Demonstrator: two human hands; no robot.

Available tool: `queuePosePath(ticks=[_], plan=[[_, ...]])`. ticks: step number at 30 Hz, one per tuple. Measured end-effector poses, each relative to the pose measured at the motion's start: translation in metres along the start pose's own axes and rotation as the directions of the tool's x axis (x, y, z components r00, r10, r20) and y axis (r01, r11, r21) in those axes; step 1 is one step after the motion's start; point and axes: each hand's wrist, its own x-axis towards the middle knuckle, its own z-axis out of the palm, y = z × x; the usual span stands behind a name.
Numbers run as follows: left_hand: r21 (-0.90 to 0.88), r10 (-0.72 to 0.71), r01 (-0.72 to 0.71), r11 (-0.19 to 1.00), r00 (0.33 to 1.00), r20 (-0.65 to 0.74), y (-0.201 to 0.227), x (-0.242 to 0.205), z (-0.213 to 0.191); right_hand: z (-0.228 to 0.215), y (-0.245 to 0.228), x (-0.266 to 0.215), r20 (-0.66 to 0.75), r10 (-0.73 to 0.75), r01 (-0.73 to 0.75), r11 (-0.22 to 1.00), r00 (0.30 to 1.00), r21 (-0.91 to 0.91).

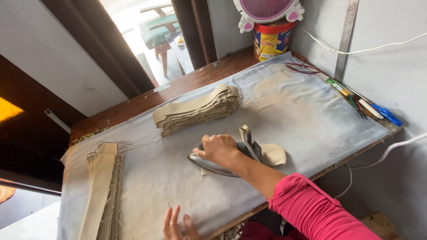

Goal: The person irons several beige fabric pieces one by one on a table covered with a white cloth. They pick up each piece, smooth it, and press it with an iron before moving to the next piece from a nearby stack.

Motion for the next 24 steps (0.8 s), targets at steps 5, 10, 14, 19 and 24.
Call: queuePosePath(ticks=[5, 10, 14, 19, 24], plan=[[-0.262, 0.222, -0.161, 0.951, 0.949, 0.222, 0.074, 0.077, 0.016, -0.001, 0.03, 0.008, -0.026, 0.096, -0.097, 0.995, 0.995, -0.013], [-0.424, 0.531, -0.334, 0.841, 0.66, 0.532, 0.059, 0.115, 0.094, -0.017, 0.07, -0.022, -0.05, 0.208, -0.211, 0.975, 0.977, -0.069], [-0.492, 0.622, -0.382, 0.782, 0.524, 0.581, 0.03, 0.112, 0.12, -0.026, 0.108, -0.066, -0.066, 0.333, -0.338, 0.938, 0.941, -0.081], [-0.501, 0.623, -0.386, 0.775, 0.606, 0.496, 0.033, 0.113, 0.111, -0.008, 0.145, -0.072, -0.292, 0.409, -0.472, 0.861, 0.864, -0.19], [-0.786, 0.811, -0.364, 0.5, 0.514, 0.278, 0.094, 0.082, 0.087, -0.003, 0.163, -0.038, -0.486, 0.242, -0.396, 0.886, 0.84, -0.243]])
